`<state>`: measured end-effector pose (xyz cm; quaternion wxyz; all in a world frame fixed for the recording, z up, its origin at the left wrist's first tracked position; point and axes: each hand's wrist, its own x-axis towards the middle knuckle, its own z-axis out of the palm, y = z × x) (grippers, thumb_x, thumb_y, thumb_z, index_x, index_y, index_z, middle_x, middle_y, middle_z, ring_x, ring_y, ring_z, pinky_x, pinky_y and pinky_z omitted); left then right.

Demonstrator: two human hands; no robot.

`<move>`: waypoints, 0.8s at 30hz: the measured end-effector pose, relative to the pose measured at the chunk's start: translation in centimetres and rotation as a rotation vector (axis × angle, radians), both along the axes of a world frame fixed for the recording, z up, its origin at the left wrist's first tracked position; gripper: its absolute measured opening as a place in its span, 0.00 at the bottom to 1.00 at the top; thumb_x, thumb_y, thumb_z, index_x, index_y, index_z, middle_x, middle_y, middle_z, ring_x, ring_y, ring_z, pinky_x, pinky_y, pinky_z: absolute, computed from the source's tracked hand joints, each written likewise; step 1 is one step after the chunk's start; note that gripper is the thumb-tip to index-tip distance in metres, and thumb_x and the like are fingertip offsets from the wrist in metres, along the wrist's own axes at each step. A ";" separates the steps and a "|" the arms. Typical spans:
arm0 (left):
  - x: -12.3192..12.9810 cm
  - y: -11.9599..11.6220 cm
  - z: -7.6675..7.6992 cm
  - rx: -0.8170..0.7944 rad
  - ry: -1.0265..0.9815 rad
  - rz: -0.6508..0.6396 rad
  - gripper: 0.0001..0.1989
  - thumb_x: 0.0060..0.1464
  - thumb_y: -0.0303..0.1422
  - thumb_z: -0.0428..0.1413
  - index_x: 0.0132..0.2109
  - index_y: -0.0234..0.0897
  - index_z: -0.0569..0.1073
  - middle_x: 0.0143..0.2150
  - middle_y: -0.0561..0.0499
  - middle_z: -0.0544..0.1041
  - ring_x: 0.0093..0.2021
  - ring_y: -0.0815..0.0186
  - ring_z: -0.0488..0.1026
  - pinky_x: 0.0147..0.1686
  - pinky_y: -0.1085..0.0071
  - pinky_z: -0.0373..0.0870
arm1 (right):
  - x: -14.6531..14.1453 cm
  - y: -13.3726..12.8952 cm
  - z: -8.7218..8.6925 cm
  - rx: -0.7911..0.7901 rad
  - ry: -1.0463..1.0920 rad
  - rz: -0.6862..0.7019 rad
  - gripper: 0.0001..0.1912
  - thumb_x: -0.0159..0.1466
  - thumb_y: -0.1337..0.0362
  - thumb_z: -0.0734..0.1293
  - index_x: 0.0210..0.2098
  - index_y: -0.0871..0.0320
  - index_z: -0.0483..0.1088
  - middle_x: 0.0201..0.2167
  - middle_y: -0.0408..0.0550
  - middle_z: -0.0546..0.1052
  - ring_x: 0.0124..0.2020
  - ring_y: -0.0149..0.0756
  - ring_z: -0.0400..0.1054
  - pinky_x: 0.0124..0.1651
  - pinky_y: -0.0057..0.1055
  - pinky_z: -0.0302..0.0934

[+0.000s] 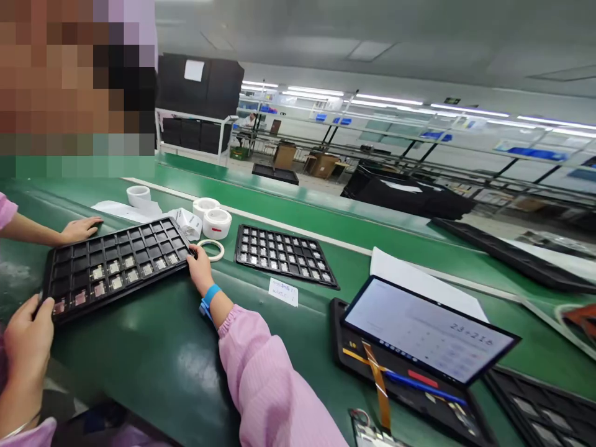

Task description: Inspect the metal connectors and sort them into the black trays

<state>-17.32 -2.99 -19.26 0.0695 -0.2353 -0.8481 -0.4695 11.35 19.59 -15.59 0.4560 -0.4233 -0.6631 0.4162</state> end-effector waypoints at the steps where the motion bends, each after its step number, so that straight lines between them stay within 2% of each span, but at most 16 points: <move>1: 0.0 0.0 0.4 -0.027 0.006 0.002 0.31 0.54 0.45 0.50 0.58 0.32 0.75 0.60 0.42 0.75 0.61 0.54 0.72 0.63 0.62 0.65 | -0.1 0.1 -0.1 0.003 -0.013 0.002 0.17 0.70 0.58 0.67 0.55 0.59 0.70 0.56 0.53 0.73 0.54 0.44 0.70 0.55 0.49 0.67; 5: 0.4 0.3 1.8 -0.108 -0.003 0.009 0.35 0.54 0.48 0.49 0.61 0.30 0.73 0.63 0.40 0.72 0.64 0.51 0.68 0.65 0.59 0.62 | -0.3 0.5 0.2 0.053 -0.086 0.004 0.17 0.70 0.58 0.67 0.55 0.58 0.70 0.56 0.53 0.72 0.54 0.45 0.70 0.56 0.49 0.67; 8: 0.7 0.5 2.1 -0.141 -0.024 -0.001 0.36 0.55 0.50 0.47 0.61 0.28 0.73 0.63 0.37 0.72 0.64 0.47 0.67 0.65 0.55 0.62 | -0.4 0.7 0.5 0.094 -0.126 0.016 0.16 0.70 0.58 0.67 0.55 0.58 0.71 0.55 0.53 0.73 0.54 0.44 0.70 0.56 0.49 0.67; 13: 1.2 0.0 2.6 -0.194 -0.013 -0.015 0.39 0.56 0.50 0.46 0.64 0.22 0.69 0.64 0.34 0.70 0.65 0.48 0.67 0.65 0.59 0.62 | -0.7 0.5 0.5 0.114 -0.122 0.047 0.17 0.70 0.58 0.67 0.56 0.58 0.70 0.57 0.54 0.72 0.55 0.45 0.69 0.57 0.50 0.66; 17: 1.7 -0.6 3.3 -0.264 -0.031 -0.030 0.41 0.59 0.53 0.44 0.67 0.24 0.65 0.65 0.32 0.68 0.66 0.42 0.65 0.64 0.50 0.62 | -0.5 -0.3 0.3 0.112 -0.114 0.075 0.18 0.70 0.59 0.68 0.57 0.58 0.69 0.59 0.54 0.70 0.58 0.47 0.67 0.59 0.52 0.64; 20: 1.5 -0.6 3.6 -0.297 -0.032 -0.070 0.41 0.61 0.53 0.43 0.67 0.23 0.64 0.66 0.29 0.65 0.67 0.38 0.62 0.65 0.46 0.58 | -0.1 -1.4 0.5 0.123 -0.127 0.083 0.19 0.69 0.59 0.68 0.57 0.58 0.70 0.61 0.54 0.69 0.60 0.49 0.65 0.61 0.54 0.62; 24: 1.2 -0.8 4.0 -0.317 -0.048 -0.076 0.41 0.59 0.52 0.45 0.65 0.19 0.65 0.61 0.23 0.69 0.63 0.32 0.65 0.60 0.40 0.61 | 1.1 -1.8 1.8 0.138 -0.135 0.044 0.17 0.69 0.59 0.69 0.55 0.58 0.71 0.61 0.54 0.69 0.60 0.48 0.65 0.61 0.54 0.62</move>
